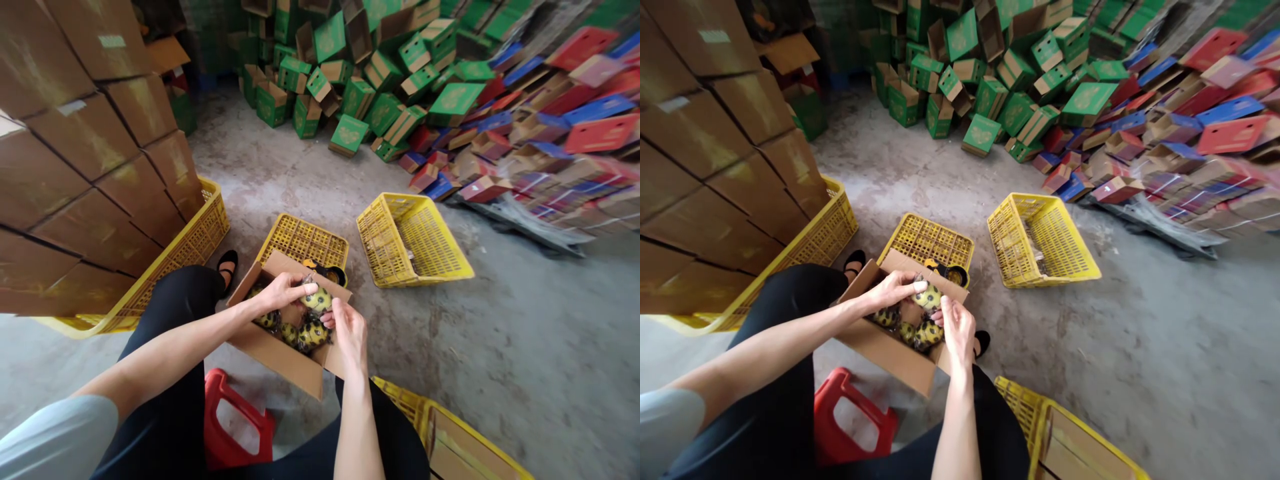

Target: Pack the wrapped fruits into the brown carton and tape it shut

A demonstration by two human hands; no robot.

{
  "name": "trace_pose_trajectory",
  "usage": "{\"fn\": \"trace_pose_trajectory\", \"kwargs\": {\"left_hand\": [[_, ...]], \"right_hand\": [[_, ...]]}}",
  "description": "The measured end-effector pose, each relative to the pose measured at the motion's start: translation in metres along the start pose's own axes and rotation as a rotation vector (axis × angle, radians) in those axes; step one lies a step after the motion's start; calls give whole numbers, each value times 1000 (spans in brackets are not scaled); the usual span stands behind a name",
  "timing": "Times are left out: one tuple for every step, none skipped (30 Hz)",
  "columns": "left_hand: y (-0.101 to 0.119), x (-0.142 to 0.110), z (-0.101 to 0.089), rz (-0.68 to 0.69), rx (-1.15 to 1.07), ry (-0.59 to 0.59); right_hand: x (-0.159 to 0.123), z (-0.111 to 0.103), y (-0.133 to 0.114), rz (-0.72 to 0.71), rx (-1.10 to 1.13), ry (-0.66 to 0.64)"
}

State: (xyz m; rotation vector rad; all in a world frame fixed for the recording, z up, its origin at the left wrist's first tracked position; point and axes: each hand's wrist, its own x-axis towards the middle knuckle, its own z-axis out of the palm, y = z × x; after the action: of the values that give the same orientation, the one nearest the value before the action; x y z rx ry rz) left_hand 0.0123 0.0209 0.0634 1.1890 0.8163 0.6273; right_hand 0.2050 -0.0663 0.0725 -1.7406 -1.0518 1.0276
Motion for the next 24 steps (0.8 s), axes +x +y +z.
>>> {"fn": "trace_pose_trajectory", "kwargs": {"left_hand": [[-1,0,-1,-21,16,8],[-2,0,-1,-43,35,15],[-3,0,-2,-62,55,23],[-4,0,-2,-79,75,29],[-5,0,-2,-95,93,35],[-6,0,-2,-110,106,38],[-8,0,-1,-126,117,38],[-9,0,-1,-142,128,35],[-11,1,-1,-155,140,32],[-13,2,-1,-166,159,34],[-15,4,-1,-169,190,41],[-17,5,-2,-159,235,48],[-20,6,-3,-133,292,55],[-22,8,-4,-99,359,58],[-23,9,-6,-63,428,57],[-24,9,-8,-32,493,51],[-25,9,-10,-12,552,38],[-25,9,-11,-5,607,19],[-24,8,-12,-10,662,-10],[-24,7,-12,-20,720,-49],[-23,5,-12,-31,781,-94],[-22,4,-11,-41,846,-141],[-22,3,-10,-54,914,-188],[-22,1,-9,-67,979,-234]], "right_hand": [[-1,0,0,-2,-18,-13],[-1,-1,-1,-6,-42,-25],[-1,-1,-1,-13,-70,-33],[-2,-2,-2,-25,-97,-37],[-2,-2,-3,-39,-119,-38],[-3,-2,-4,-53,-135,-40],[-3,-3,-5,-64,-144,-41],[-4,-3,-7,-73,-149,-40],[-4,-4,-8,-81,-150,-41],[-5,-4,-9,-89,-150,-41],[-5,-4,-10,-96,-151,-41],[-6,-5,-10,-101,-151,-42],[-6,-5,-10,-106,-151,-42],[-6,-6,-10,-109,-154,-45],[-6,-6,-9,-109,-159,-50],[-6,-6,-7,-107,-167,-57],[-6,-6,-6,-103,-179,-68],[-6,-5,-4,-99,-192,-81],[-5,-5,-3,-94,-205,-93],[-5,-5,-2,-90,-217,-103],[-4,-4,-1,-88,-227,-113],[-4,-4,-1,-87,-237,-123],[-4,-3,-2,-87,-251,-133],[-4,-3,-2,-88,-270,-142]]}}
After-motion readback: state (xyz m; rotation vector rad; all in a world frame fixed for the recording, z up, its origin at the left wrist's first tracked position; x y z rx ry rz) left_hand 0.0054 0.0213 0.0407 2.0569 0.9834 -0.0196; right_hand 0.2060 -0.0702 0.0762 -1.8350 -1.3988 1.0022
